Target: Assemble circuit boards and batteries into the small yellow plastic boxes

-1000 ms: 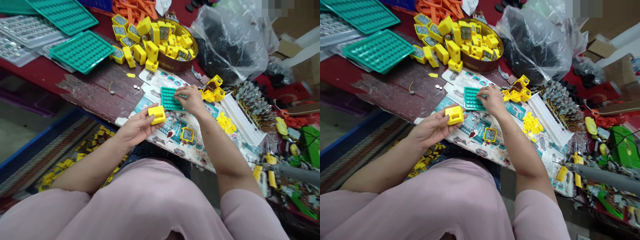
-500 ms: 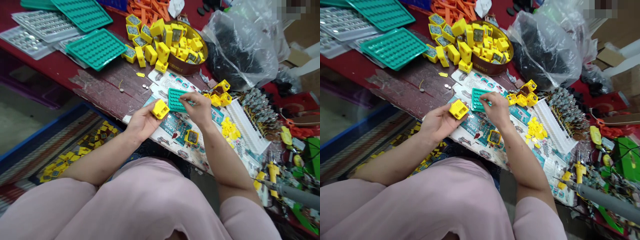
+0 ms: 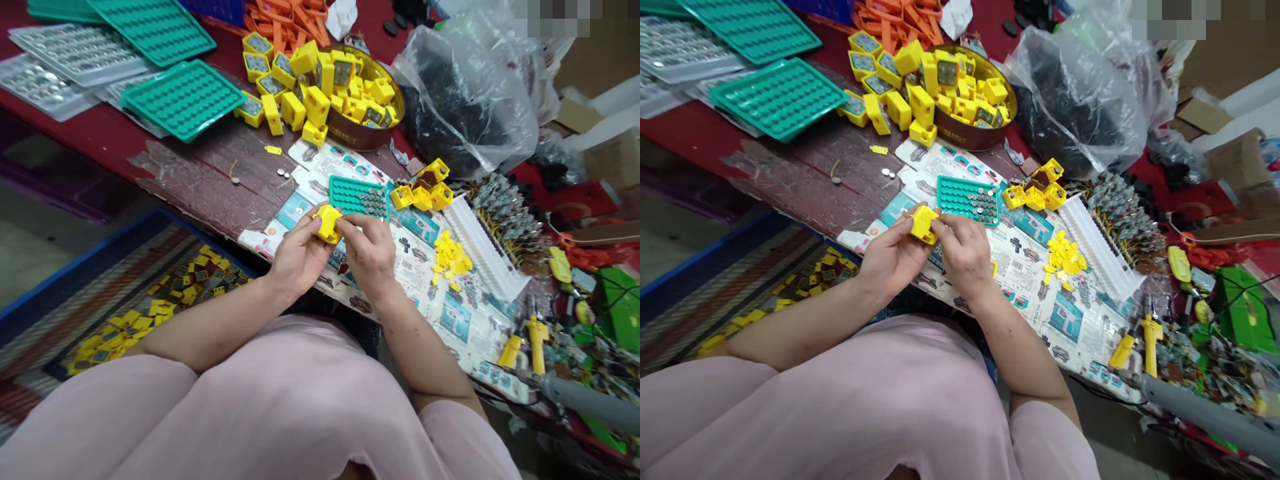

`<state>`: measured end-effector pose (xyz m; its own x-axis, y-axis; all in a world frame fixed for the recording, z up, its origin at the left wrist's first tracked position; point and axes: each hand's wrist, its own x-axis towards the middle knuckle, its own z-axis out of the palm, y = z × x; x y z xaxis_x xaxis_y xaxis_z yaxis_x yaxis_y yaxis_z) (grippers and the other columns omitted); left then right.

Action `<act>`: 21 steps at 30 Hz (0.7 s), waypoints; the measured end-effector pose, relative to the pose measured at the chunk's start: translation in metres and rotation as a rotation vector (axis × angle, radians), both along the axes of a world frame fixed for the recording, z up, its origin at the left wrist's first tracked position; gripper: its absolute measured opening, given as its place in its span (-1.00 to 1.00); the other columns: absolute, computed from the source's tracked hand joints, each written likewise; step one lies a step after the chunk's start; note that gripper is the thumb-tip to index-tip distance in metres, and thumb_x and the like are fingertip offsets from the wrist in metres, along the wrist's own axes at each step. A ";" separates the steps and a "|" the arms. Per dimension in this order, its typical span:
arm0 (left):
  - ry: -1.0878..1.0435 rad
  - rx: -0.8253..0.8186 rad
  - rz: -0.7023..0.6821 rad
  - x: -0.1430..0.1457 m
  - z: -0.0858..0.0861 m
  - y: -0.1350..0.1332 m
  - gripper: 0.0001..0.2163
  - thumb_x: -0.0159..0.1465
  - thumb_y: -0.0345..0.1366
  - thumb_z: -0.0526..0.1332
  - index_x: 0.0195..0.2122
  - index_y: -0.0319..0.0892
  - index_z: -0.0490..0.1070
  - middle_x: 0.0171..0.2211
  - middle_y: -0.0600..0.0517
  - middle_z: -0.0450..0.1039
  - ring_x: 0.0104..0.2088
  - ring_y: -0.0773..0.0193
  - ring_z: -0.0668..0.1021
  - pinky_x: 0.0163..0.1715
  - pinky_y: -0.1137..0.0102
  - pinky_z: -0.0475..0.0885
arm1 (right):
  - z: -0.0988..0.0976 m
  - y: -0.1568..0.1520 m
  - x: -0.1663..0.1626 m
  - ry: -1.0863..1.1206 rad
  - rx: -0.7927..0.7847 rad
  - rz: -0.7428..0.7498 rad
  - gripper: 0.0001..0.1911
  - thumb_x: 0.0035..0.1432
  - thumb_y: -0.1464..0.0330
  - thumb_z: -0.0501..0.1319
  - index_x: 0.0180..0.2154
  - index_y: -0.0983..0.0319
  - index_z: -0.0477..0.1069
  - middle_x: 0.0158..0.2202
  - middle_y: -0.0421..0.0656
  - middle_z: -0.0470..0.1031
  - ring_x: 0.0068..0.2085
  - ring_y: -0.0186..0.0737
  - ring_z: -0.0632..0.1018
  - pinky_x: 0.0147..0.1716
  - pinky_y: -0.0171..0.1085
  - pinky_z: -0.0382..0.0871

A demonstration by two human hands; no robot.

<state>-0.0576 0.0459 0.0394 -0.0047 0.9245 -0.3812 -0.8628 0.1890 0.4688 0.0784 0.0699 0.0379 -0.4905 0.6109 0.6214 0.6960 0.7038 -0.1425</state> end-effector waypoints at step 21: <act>0.165 0.196 0.010 0.009 -0.012 -0.015 -0.64 0.24 -0.23 0.26 0.07 -0.05 0.35 0.07 0.00 0.49 0.09 0.26 0.52 0.11 0.40 0.41 | 0.000 -0.013 -0.002 0.087 0.061 0.030 -0.79 0.30 0.50 0.18 -0.13 0.13 0.52 -0.15 -0.16 0.65 -0.11 -0.23 0.60 -0.08 -0.17 0.43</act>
<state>-0.0486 0.0314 0.0276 -0.0614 0.9803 -0.1877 -0.7730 0.0723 0.6302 0.0764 0.0569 0.0378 -0.4503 0.5569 0.6980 0.6615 0.7331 -0.1581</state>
